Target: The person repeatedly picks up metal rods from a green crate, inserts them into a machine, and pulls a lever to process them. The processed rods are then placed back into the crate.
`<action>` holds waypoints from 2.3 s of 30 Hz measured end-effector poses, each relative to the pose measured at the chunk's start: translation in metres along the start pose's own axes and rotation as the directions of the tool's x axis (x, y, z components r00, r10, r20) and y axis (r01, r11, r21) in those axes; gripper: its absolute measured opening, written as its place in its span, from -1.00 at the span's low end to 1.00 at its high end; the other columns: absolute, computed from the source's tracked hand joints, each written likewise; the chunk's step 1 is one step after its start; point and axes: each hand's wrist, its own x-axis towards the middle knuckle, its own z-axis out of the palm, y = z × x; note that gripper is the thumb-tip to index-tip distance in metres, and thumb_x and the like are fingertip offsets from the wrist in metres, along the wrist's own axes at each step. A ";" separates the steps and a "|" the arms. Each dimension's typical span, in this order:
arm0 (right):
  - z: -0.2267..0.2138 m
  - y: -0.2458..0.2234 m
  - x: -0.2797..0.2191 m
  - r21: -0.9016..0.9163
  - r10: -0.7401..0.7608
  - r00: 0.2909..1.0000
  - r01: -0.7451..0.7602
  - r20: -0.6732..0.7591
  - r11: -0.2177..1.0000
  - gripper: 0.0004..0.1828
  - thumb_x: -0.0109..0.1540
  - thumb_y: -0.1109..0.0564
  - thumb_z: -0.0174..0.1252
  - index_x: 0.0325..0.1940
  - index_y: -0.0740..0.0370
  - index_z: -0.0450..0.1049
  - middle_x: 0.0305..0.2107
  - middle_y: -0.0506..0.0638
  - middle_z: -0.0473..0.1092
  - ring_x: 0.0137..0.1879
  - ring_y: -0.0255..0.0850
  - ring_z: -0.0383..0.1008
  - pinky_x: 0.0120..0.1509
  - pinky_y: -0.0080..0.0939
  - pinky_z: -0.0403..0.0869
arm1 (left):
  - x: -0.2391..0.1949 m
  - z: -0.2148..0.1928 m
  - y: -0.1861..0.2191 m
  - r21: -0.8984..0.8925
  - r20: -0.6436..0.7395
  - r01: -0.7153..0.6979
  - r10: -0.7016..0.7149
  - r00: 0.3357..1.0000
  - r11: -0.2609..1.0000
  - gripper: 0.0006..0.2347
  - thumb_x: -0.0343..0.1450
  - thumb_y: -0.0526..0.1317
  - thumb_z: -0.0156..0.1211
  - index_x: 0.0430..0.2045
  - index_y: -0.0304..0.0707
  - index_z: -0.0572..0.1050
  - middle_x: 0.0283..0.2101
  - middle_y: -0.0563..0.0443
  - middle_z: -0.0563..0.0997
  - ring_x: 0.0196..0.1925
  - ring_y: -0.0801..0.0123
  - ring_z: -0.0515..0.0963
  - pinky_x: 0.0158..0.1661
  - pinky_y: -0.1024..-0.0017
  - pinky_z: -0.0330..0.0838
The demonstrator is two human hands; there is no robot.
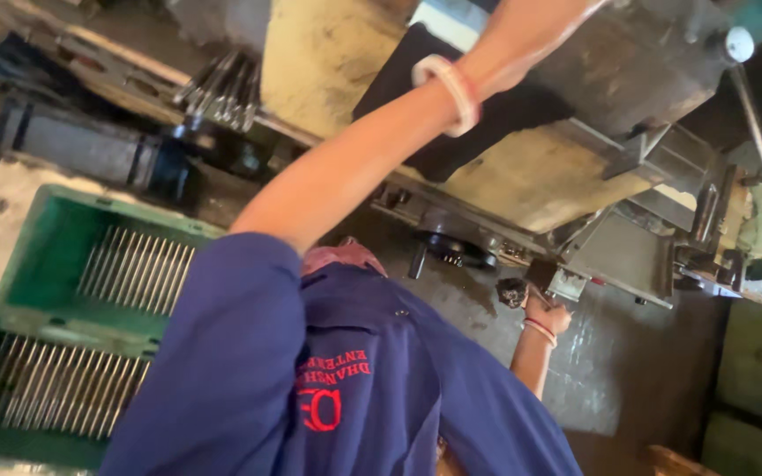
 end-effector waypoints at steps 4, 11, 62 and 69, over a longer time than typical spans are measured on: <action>-0.005 0.007 -0.022 0.023 -0.104 0.994 0.104 -0.014 0.994 -0.23 0.02 -0.48 0.28 -0.07 0.23 0.62 -0.19 0.19 0.56 -0.01 0.02 0.57 0.11 -0.02 0.49 | -0.093 -0.073 0.019 0.014 -0.096 -0.073 0.074 0.993 0.997 -0.54 0.44 0.18 0.29 -0.16 -0.32 0.59 -0.24 -0.13 0.72 -0.20 0.12 0.73 -0.11 0.26 0.55; 0.020 0.011 -0.072 0.056 -0.624 0.774 0.631 -0.107 0.773 -0.40 0.13 -0.31 0.24 -0.11 0.28 0.58 -0.28 0.17 0.53 -0.13 -0.01 0.52 -0.02 -0.04 0.45 | -0.257 -0.164 -0.040 0.124 -0.378 0.056 -0.004 0.926 0.991 -0.66 0.62 -0.06 0.15 0.06 -0.43 0.38 -0.11 -0.26 0.63 -0.03 -0.04 0.63 -0.01 0.18 0.48; 0.021 -0.339 -0.580 0.392 -0.497 -0.771 0.348 -0.397 -0.852 -0.74 0.50 0.08 -0.02 -0.24 0.23 0.33 -0.54 -0.05 0.28 -0.45 -0.20 0.37 -0.38 -0.17 0.32 | -0.610 -0.302 -0.038 -0.481 -0.371 0.683 -0.833 0.409 0.550 -0.68 0.41 -0.05 0.37 -0.65 -0.31 0.54 -0.70 0.16 0.37 -0.72 0.54 0.23 -0.71 0.45 0.01; 0.047 -0.327 -0.594 0.583 -0.794 -0.490 0.546 -0.359 -0.601 -0.76 0.45 0.18 0.12 -0.28 0.29 0.33 -0.45 0.20 0.27 -0.31 0.16 0.38 -0.20 0.01 0.36 | -0.633 -0.303 -0.066 -0.292 -0.720 0.551 -0.559 0.412 0.782 -0.64 0.43 0.02 0.40 -0.61 -0.32 0.63 -0.65 0.15 0.52 -0.61 0.63 0.39 -0.56 0.53 0.23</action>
